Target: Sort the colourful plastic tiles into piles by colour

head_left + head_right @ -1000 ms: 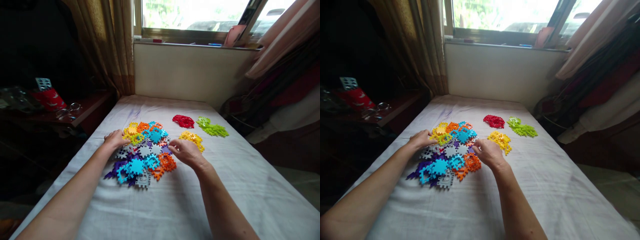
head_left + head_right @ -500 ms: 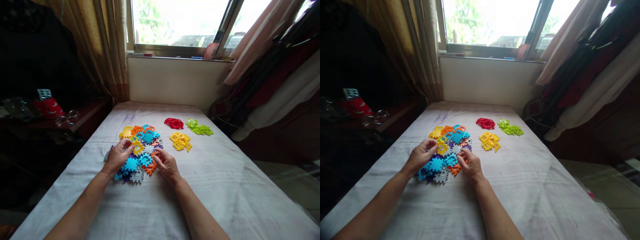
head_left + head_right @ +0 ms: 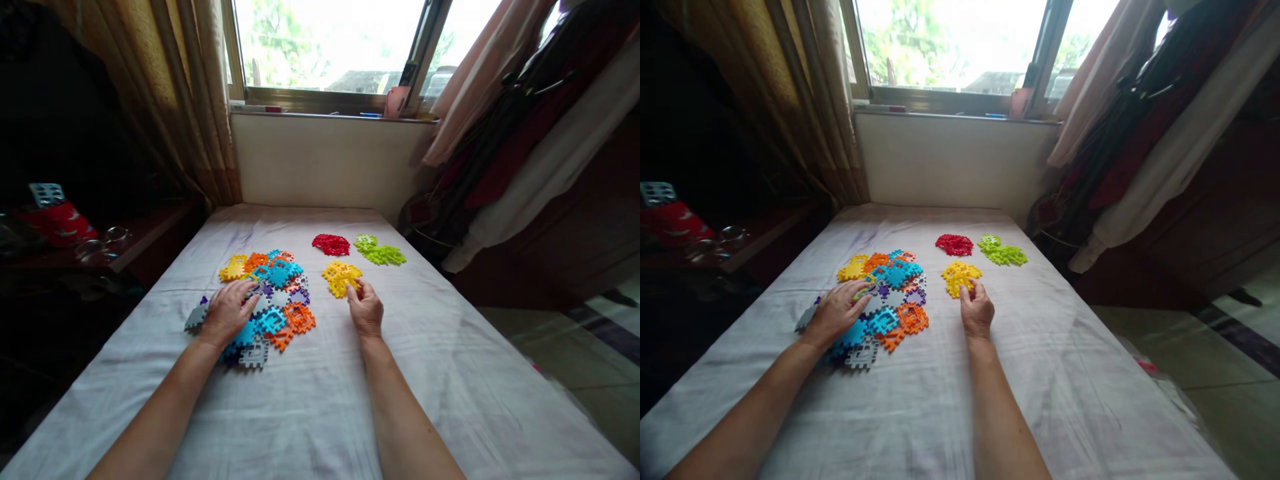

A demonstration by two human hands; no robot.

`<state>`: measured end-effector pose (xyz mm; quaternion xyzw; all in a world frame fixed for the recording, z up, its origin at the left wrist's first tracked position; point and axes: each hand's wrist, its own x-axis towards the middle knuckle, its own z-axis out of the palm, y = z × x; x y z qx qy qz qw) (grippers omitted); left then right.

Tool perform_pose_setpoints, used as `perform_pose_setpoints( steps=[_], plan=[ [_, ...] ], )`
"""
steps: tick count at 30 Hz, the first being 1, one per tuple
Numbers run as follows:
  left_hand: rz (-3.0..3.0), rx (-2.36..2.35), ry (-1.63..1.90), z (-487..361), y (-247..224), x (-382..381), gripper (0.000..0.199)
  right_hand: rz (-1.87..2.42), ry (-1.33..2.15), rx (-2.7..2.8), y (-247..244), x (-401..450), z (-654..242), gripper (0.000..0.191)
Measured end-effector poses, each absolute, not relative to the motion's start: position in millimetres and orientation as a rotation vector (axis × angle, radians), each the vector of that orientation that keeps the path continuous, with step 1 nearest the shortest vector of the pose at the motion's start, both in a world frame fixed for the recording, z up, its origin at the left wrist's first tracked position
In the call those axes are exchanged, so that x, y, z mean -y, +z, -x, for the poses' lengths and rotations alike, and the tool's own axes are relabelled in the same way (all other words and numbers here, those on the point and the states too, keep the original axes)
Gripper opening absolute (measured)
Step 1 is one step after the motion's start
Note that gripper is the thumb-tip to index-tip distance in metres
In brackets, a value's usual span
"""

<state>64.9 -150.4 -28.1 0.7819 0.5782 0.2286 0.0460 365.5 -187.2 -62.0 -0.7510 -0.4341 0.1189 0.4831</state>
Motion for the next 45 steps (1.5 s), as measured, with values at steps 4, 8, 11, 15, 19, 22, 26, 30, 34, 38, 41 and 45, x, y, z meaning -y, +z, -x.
perform_pose_setpoints(
  steps=[4,8,11,15,19,22,26,30,34,38,41,45],
  plan=[
    [-2.390,-1.917,0.301,-44.9,-29.6,142.0,0.039,2.004,0.189,1.045,-68.2,183.8,-386.9,0.049],
    [-2.382,-1.935,0.149,-38.8,-25.7,145.7,0.040,2.028,0.018,1.105,-74.0,182.3,-388.0,0.048],
    [-2.396,-1.979,0.113,-34.6,-15.5,147.7,0.039,2.038,-0.066,1.121,-75.9,181.7,-385.9,0.047],
    [-2.368,-2.115,-0.016,-28.9,-1.3,137.9,0.046,2.018,-0.037,1.158,-77.4,180.0,-383.4,0.046],
    [-2.347,-2.143,0.038,-35.3,0.0,114.8,0.037,1.969,-0.062,1.135,-79.8,178.0,-386.5,0.042],
    [-2.379,-2.094,0.047,-47.4,-5.5,95.4,0.039,1.925,-0.081,1.090,-81.3,177.3,-393.5,0.039],
    [-2.476,-2.002,0.023,-61.3,-9.8,76.7,0.047,1.894,-0.033,1.012,-82.4,176.5,-402.4,0.038],
    [-2.551,-1.930,-0.010,-65.8,-6.8,71.1,0.030,1.868,0.044,0.945,-80.9,175.4,-404.0,0.037],
    [-2.572,-1.960,0.003,-60.4,2.3,73.4,0.022,1.833,0.061,0.921,-75.0,176.8,-401.3,0.037],
    [-2.530,-2.061,0.042,-53.0,17.8,74.1,0.023,1.806,0.116,0.927,-70.8,179.3,-395.1,0.040],
    [-2.475,-2.086,0.225,-62.3,24.7,77.1,0.029,1.723,0.195,1.004,-71.1,178.8,-382.0,0.043],
    [-2.288,-1.644,0.647,-105.0,11.5,94.4,0.029,1.532,0.295,1.222,-70.2,179.0,-353.8,0.046]
  ],
)
